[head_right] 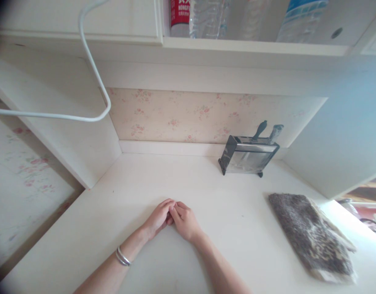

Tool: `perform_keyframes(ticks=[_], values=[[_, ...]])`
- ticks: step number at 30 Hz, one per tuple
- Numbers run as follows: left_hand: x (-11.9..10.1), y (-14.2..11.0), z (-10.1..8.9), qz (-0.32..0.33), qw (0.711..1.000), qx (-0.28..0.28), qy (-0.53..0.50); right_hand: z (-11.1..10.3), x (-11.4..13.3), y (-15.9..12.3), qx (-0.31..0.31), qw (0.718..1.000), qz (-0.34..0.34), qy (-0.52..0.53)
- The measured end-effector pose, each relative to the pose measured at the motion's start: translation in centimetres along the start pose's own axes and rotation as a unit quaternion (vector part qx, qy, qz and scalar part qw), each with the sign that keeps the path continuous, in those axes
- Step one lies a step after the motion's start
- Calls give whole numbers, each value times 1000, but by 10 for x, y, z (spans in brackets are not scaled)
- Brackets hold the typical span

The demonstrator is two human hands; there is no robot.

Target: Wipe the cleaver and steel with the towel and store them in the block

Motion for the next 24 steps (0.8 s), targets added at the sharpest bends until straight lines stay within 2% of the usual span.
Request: perform_keyframes(ticks=[24], values=[[3,2,-1,11,1000,3,-1,1,-3,-1,9,1000,4,0]])
Point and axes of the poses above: each hand's wrist, its own y-axis towards the middle knuckle, its own z-axis out of the palm, x = y × z, the point moved 2 cm from there along y, towards the middle knuckle, and after that the axes turned 3 degrees about -x, right-handed, at the moved point
